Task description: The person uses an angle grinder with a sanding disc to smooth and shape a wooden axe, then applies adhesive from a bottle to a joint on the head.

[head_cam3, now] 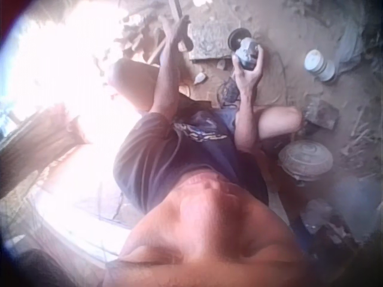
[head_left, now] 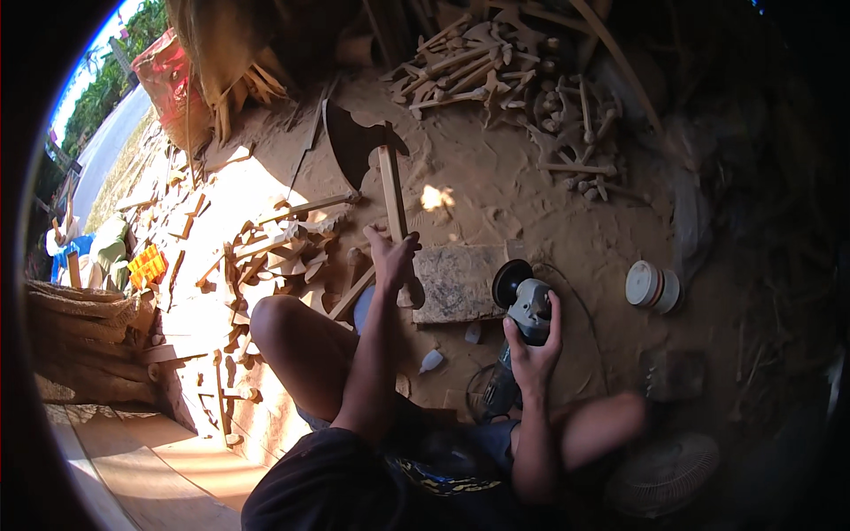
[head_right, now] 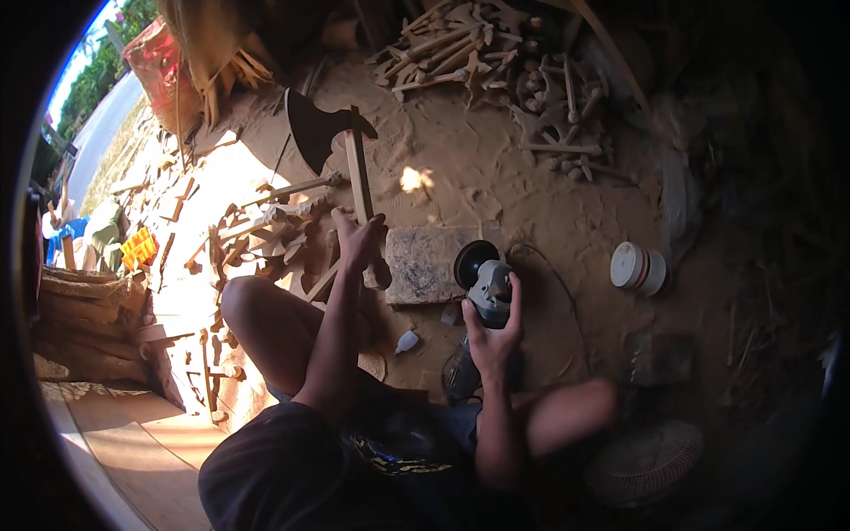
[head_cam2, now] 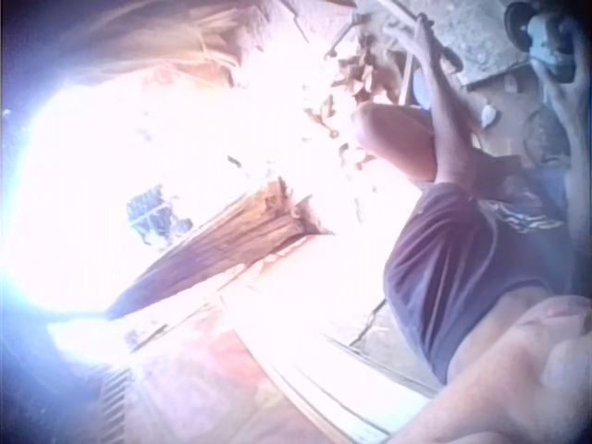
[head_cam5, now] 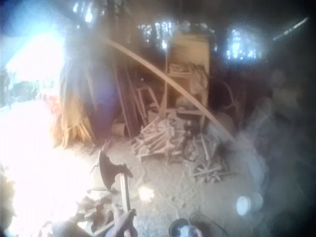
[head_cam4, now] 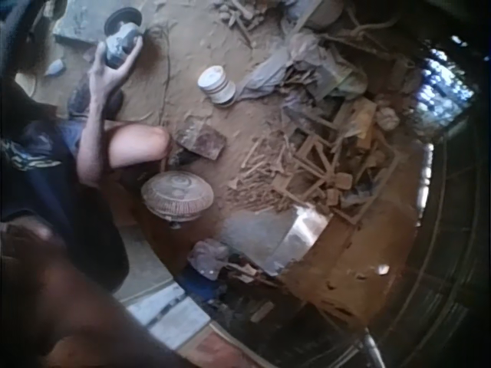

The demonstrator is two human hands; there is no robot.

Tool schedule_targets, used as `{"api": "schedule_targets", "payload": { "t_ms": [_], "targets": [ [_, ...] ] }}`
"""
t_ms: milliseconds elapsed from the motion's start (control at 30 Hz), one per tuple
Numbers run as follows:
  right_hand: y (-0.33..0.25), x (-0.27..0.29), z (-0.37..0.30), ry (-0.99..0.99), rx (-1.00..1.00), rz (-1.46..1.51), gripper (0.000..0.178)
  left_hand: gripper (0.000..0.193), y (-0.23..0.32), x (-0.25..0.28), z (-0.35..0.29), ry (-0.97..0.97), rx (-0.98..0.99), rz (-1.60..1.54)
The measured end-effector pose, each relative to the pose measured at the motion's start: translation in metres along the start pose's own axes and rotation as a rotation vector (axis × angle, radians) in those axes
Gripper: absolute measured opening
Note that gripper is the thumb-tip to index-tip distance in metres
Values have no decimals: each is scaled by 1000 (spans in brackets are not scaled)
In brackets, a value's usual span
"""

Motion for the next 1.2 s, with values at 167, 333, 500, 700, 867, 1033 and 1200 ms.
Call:
{"api": "schedule_targets", "payload": {
  "t_ms": [167,333,500,700,867,1033,1200],
  "targets": [
    [5,8,0,20,-4,12,83,29,20,-45,-25,-588,587,-591],
    [-15,-10,-6,-3,-2,101,80,20,-60,-57,17,-914,1206,-1508],
    [-14,-7,-13,-93,98,31,82,6,-93,-84,4,-872,1356,-1389],
    [-29,-21,-18,-202,52,-12,84,6,-106,-92,-3,-873,1335,-1366],
    [-32,-28,-23,-250,124,-89,84,7,-106,-98,-5,-680,1238,-1321],
    [-19,-28,-26,-227,134,-102,83,7,-101,-105,-29,-454,1212,-1121],
    [-21,-34,-27,-217,97,-107,82,8,-96,-96,-19,-415,1182,-1062]
  ]
}}
Point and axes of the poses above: each hand's wrist, its own z-axis towards the middle knuckle, its own x-axis out of the back of the hand, y = z × x, the point moved 4 cm from there along z, towards the middle knuckle, and after that the axes turned 14 degrees about x, right-handed, at the moved point
